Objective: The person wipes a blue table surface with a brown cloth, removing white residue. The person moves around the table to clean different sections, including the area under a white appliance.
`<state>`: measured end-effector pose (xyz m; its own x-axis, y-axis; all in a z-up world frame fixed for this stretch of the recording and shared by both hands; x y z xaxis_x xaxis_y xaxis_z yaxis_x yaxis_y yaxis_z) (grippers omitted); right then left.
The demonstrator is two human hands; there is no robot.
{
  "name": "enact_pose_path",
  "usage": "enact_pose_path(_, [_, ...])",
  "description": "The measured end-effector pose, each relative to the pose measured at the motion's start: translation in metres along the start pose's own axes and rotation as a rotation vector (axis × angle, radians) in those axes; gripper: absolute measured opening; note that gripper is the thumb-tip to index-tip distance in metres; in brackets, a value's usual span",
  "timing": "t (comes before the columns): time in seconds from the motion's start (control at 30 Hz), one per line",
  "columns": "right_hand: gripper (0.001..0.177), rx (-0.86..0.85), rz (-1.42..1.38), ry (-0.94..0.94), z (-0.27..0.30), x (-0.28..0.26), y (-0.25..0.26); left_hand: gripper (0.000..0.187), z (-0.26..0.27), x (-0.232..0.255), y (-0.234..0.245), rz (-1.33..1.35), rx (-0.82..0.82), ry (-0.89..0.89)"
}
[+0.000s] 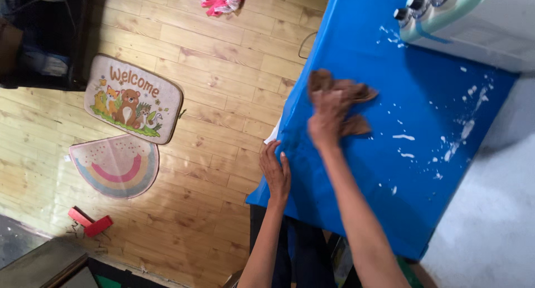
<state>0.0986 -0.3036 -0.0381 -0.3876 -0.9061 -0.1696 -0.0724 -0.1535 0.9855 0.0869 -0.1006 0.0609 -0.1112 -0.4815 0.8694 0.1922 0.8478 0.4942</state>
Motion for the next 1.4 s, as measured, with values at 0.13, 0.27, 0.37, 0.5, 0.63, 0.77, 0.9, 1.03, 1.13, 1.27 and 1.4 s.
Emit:
enact_pose_path(0.13, [0.068, -0.064, -0.048, 0.158, 0.052, -0.075, -0.025, 0.037, 0.006, -0.003, 0.002, 0.015, 0.022, 0.012])
enact_pose_path(0.27, [0.066, -0.058, -0.064, 0.346, 0.06, -0.04, -0.019, 0.038, 0.022, 0.009, -0.011, 0.016, -0.062, -0.027])
enact_pose_path(0.37, [0.063, 0.005, 0.142, 0.207, 0.058, 0.031, -0.007, 0.042, 0.033, 0.019, -0.032, -0.082, -0.18, -0.043])
enact_pose_path(0.5, [0.071, -0.019, 0.169, -0.216, 0.103, 0.166, 0.021, 0.055, 0.06, 0.034, -0.082, -0.318, -0.425, -0.191])
enact_pose_path(0.63, [0.063, 0.048, 0.154, -0.572, 0.193, 0.229, 0.055, 0.063, 0.085, 0.041, -0.131, -0.334, -0.56, -0.266])
enact_pose_path(0.77, [0.058, 0.089, 0.269, -0.721, 0.287, 0.213, 0.059, 0.07, 0.107, 0.051, -0.169, -0.346, -0.676, -0.319])
enact_pose_path(0.9, [0.051, 0.2, 0.132, -0.741, 0.365, 0.15, 0.058, 0.074, 0.125, 0.056, -0.193, -0.375, -0.746, -0.356])
enact_pose_path(1.03, [0.053, 0.131, 0.106, -0.709, 0.374, 0.152, 0.04, 0.078, 0.138, 0.048, -0.214, -0.42, -0.813, -0.354])
enact_pose_path(1.13, [0.055, 0.086, 0.141, -0.632, 0.35, 0.182, 0.035, 0.079, 0.149, 0.037, -0.224, -0.453, -0.855, -0.328])
enact_pose_path(1.27, [0.058, 0.026, 0.17, -0.52, 0.287, 0.25, 0.034, 0.079, 0.161, 0.034, -0.241, -0.483, -0.884, -0.344])
enact_pose_path(1.4, [0.061, -0.025, 0.208, -0.483, 0.235, 0.314, 0.044, 0.078, 0.175, 0.042, -0.255, -0.466, -0.899, -0.374])
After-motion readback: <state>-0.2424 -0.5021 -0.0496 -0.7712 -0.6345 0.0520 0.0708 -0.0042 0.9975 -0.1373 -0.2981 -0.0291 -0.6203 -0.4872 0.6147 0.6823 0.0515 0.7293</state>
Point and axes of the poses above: each hand's wrist, its own z-axis away from the middle knuckle, its own y-axis out of the back of the hand, x = y × z, the point moved 8 cm from there along -z, towards the middle knuckle, and after that the axes turned 13 degrees about z, right-handed, at the moved point
